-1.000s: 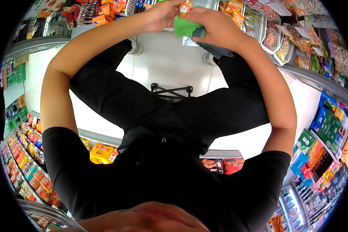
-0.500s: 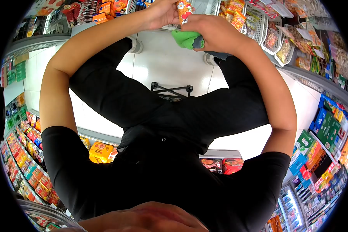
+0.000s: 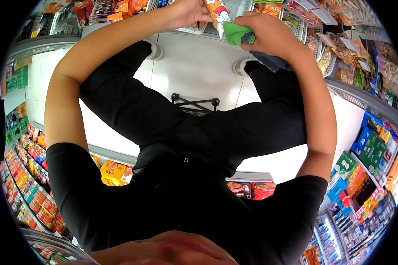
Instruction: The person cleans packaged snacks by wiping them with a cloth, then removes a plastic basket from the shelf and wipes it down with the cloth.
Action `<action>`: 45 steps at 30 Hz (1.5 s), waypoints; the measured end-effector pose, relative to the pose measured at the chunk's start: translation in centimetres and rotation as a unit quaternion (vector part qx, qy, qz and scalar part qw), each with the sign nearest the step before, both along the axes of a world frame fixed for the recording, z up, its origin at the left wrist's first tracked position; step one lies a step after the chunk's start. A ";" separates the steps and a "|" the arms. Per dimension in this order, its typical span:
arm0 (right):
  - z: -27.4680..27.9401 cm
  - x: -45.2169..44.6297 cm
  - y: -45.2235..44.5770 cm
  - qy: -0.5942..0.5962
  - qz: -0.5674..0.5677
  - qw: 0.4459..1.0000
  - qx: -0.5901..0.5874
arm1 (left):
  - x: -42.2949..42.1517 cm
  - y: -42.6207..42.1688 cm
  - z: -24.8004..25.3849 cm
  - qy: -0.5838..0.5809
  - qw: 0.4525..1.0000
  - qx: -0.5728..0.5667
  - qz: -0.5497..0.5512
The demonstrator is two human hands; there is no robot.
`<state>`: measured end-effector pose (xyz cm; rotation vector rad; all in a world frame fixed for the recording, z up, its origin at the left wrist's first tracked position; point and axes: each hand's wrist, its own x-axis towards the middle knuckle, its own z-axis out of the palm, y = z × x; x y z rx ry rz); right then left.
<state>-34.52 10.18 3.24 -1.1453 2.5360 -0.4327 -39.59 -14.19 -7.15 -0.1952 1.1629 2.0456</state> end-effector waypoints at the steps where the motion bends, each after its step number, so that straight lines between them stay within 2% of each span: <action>1: -0.5 -0.4 0.5 0.019 0.002 1.000 -0.005 | -0.2 -0.1 -0.3 0.005 1.000 -0.002 -0.002; 8: -0.8 -1.1 2.1 0.105 -0.052 0.993 0.017 | -1.2 -0.5 -1.4 0.014 1.000 -0.017 0.014; 12: -0.2 -1.1 1.2 0.042 -0.001 0.997 -0.060 | -1.2 -0.7 -1.6 0.018 1.000 0.002 -0.013; 15: -0.3 -1.0 0.3 0.015 0.032 0.995 -0.092 | 0.3 0.1 1.3 -0.008 1.000 0.005 0.024; 17: -0.1 -0.4 -0.7 0.009 0.035 0.996 -0.082 | -0.3 -0.2 -0.6 0.015 0.999 0.043 -0.028; 18: -0.3 -0.1 -1.0 0.017 0.033 0.995 -0.095 | -0.6 -0.4 -1.8 0.026 0.996 0.062 -0.053; 19: -0.7 0.2 -1.4 0.024 0.032 0.993 -0.108 | 0.2 0.9 -0.5 0.003 0.999 0.028 0.015; 22: -0.8 0.9 -2.8 0.081 0.040 0.989 -0.118 | 1.0 1.0 -0.7 -0.011 0.998 0.057 -0.008; 23: -0.8 1.1 -2.9 0.105 0.044 0.987 -0.116 | 1.0 0.9 -0.8 0.011 0.992 0.112 -0.049; 24: -0.9 1.0 -2.8 0.110 0.036 0.986 -0.118 | 1.1 1.3 -0.9 -0.018 0.997 0.068 -0.020; 26: -1.5 0.3 -2.5 0.118 0.020 0.985 -0.121 | 3.2 2.2 5.1 -0.074 0.996 -0.021 0.039; 29: -2.2 -1.1 -1.1 0.159 -0.046 0.977 -0.133 | 1.9 0.4 1.2 -0.006 0.998 0.004 -0.064; 30: -2.2 -1.5 -0.7 0.168 -0.083 0.974 -0.131 | 1.8 0.5 0.6 -0.002 0.998 0.004 -0.064; 32: -1.7 -2.1 -0.3 0.187 -0.155 0.962 -0.127 | 1.9 0.7 1.0 0.005 0.998 0.004 -0.064; 36: -1.3 -1.9 -0.1 0.158 -0.175 0.952 -0.194 | 2.2 0.5 2.6 0.007 0.997 0.005 -0.075; 38: -0.7 -1.7 -0.8 0.165 -0.144 0.955 -0.199 | 2.3 1.1 3.0 -0.025 0.998 0.018 -0.046; 42: -2.0 -1.3 -1.2 0.115 -0.063 0.971 -0.198 | 1.4 0.4 0.3 -0.010 0.995 0.045 -0.086; 45: -1.5 0.6 -2.9 0.075 -0.025 0.984 -0.156 | 1.8 1.1 2.1 -0.027 0.998 0.042 -0.050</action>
